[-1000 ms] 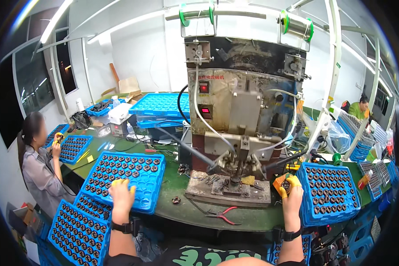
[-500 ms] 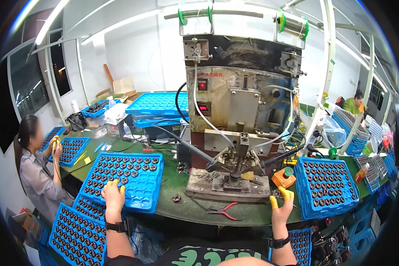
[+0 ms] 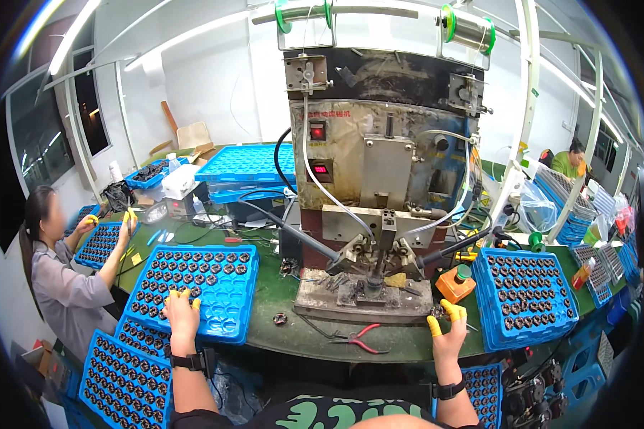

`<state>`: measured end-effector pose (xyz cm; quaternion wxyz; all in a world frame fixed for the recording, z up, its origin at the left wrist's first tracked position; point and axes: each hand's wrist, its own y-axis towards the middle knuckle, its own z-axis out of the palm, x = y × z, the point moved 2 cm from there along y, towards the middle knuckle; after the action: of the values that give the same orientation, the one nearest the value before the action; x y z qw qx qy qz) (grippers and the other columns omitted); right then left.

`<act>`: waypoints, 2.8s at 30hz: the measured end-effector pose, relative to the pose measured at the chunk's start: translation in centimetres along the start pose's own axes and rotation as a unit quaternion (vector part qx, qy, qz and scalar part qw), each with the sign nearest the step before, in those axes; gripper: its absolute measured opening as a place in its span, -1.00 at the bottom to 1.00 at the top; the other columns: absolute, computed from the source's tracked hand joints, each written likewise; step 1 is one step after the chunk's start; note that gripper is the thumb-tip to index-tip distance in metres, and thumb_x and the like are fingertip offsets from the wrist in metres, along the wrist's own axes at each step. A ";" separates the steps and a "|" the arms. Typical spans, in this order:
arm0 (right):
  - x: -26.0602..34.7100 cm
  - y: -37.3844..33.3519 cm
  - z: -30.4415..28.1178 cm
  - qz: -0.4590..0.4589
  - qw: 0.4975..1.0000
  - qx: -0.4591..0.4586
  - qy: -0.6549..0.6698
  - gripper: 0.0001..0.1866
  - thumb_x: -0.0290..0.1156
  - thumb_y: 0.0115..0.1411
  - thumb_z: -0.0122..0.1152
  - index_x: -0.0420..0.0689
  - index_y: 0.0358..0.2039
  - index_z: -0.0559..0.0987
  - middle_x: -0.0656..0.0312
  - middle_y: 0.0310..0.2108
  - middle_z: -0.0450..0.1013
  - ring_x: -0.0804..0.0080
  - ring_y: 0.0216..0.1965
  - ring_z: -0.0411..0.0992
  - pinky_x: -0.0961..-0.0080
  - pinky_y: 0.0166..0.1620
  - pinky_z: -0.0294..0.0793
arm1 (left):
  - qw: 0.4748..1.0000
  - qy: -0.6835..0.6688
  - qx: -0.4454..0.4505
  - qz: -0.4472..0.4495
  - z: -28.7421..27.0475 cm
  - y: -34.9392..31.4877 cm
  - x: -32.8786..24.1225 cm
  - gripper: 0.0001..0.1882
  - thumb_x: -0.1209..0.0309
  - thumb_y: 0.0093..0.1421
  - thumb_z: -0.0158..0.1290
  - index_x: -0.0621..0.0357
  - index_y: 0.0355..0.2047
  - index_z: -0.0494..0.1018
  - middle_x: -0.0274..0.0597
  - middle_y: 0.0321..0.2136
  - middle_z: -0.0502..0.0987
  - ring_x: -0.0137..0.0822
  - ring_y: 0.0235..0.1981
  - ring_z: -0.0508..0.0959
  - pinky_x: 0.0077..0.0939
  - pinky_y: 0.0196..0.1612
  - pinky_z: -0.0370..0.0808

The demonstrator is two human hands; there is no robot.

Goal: Assembling and soldering small electronic components at an industrial workstation.

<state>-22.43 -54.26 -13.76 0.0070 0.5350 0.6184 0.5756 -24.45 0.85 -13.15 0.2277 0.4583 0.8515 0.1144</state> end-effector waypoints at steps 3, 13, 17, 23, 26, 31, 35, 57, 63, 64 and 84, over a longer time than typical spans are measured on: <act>-0.2 -0.1 0.0 0.003 1.000 0.003 0.001 -0.53 -0.47 -0.14 0.43 -0.20 -0.15 0.53 0.10 -0.25 0.38 0.12 -0.19 0.36 0.34 -0.09 0.37 | 1.000 0.003 0.006 -0.005 -0.1 0.0 -0.1 -0.60 0.35 0.04 0.22 0.12 -0.08 0.50 -0.05 -0.13 0.40 -0.05 -0.04 0.40 -0.04 0.02 0.25; 0.2 -1.0 -0.6 -0.015 1.000 0.016 -0.021 -0.53 -0.46 -0.14 0.44 -0.17 -0.14 0.53 0.10 -0.24 0.38 0.11 -0.16 0.35 0.31 -0.08 0.37 | 1.000 0.015 -0.003 0.000 -0.7 -0.5 0.5 -0.63 0.33 0.03 0.22 0.07 -0.11 0.51 -0.06 -0.13 0.40 -0.03 -0.03 0.39 -0.05 0.04 0.24; 0.1 -0.8 -0.4 -0.023 0.999 0.017 -0.031 -0.55 -0.48 -0.09 0.41 -0.16 -0.12 0.53 0.10 -0.19 0.41 0.11 -0.13 0.37 0.33 -0.05 0.38 | 0.997 0.070 0.017 0.010 -0.3 0.7 0.3 -0.67 0.27 0.08 0.16 0.05 -0.13 0.51 -0.03 -0.13 0.42 0.00 -0.03 0.39 -0.01 0.01 0.27; -0.3 0.5 0.9 -0.008 0.998 0.036 -0.044 -0.55 -0.52 -0.09 0.41 -0.18 -0.12 0.53 0.12 -0.21 0.43 0.19 -0.17 0.40 0.39 -0.07 0.40 | 0.994 0.096 0.040 0.022 0.4 2.1 1.4 -0.55 0.14 0.17 0.07 -0.13 0.07 0.42 -0.02 -0.07 0.43 0.00 -0.01 0.43 0.02 0.01 0.33; -0.9 0.3 1.1 0.002 0.998 0.032 -0.047 -0.54 -0.53 -0.10 0.43 -0.18 -0.12 0.53 0.15 -0.22 0.44 0.24 -0.17 0.41 0.43 -0.08 0.41 | 0.992 0.116 0.043 0.038 1.2 2.7 1.4 -0.59 0.12 0.20 0.05 -0.18 0.05 0.45 -0.02 -0.07 0.43 -0.03 0.00 0.42 0.00 0.01 0.32; -0.9 -0.3 0.5 0.008 0.998 0.047 -0.041 -0.53 -0.52 -0.10 0.43 -0.17 -0.11 0.53 0.16 -0.22 0.44 0.29 -0.17 0.42 0.45 -0.07 0.41 | 0.994 0.091 0.039 0.050 0.6 2.7 1.1 -0.64 0.15 0.18 0.08 -0.16 -0.01 0.50 -0.03 -0.17 0.47 -0.04 -0.13 0.49 -0.01 -0.08 0.35; -0.5 -0.5 0.4 0.003 0.997 0.054 -0.052 -0.52 -0.52 -0.10 0.44 -0.17 -0.10 0.54 0.17 -0.22 0.43 0.32 -0.19 0.43 0.46 -0.09 0.43 | 0.993 0.105 0.034 0.044 0.2 2.2 0.7 -0.67 0.17 0.18 0.09 -0.07 -0.07 0.53 -0.05 -0.19 0.49 -0.05 -0.16 0.50 -0.07 -0.11 0.38; -0.7 -0.5 0.6 -0.016 0.995 0.066 -0.071 -0.47 -0.55 -0.15 0.46 -0.16 -0.09 0.52 0.15 -0.20 0.44 0.29 -0.17 0.43 0.44 -0.08 0.43 | 0.864 -0.498 0.079 0.017 2.1 -0.2 -4.0 -0.55 0.61 0.19 0.05 0.25 0.10 0.31 -0.15 0.03 0.41 -0.40 -0.08 0.46 -0.58 -0.09 0.48; -0.5 -0.7 0.8 -0.013 0.996 0.068 -0.057 -0.48 -0.55 -0.14 0.46 -0.17 -0.10 0.52 0.15 -0.20 0.44 0.28 -0.17 0.43 0.44 -0.08 0.43 | 0.870 -0.487 0.077 0.015 2.1 -0.3 -3.9 -0.56 0.65 0.16 0.07 0.27 0.07 0.34 -0.19 0.00 0.43 -0.47 -0.13 0.47 -0.62 -0.09 0.47; -0.6 -0.7 0.9 -0.011 0.996 0.069 -0.053 -0.49 -0.54 -0.14 0.46 -0.17 -0.10 0.52 0.15 -0.20 0.44 0.28 -0.17 0.43 0.43 -0.07 0.43 | 0.870 -0.487 0.075 0.015 2.1 -0.3 -3.8 -0.56 0.65 0.16 0.07 0.27 0.07 0.34 -0.19 0.00 0.43 -0.47 -0.13 0.47 -0.62 -0.09 0.47; -5.4 6.5 -19.9 0.089 0.965 -0.025 -0.246 -0.61 -0.38 -0.02 0.33 -0.13 -0.12 0.57 0.16 -0.23 0.53 0.32 -0.16 0.48 0.43 -0.03 0.42 | 0.904 -0.421 0.068 0.027 2.4 0.2 -3.3 -0.62 0.43 0.26 0.03 0.33 0.06 0.38 -0.09 0.01 0.43 -0.32 0.01 0.42 -0.47 0.12 0.32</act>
<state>-28.28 -73.47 -5.64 0.1214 0.7126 0.5329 0.4399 -21.52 -1.86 -14.22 0.5301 0.5007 0.6696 -0.1410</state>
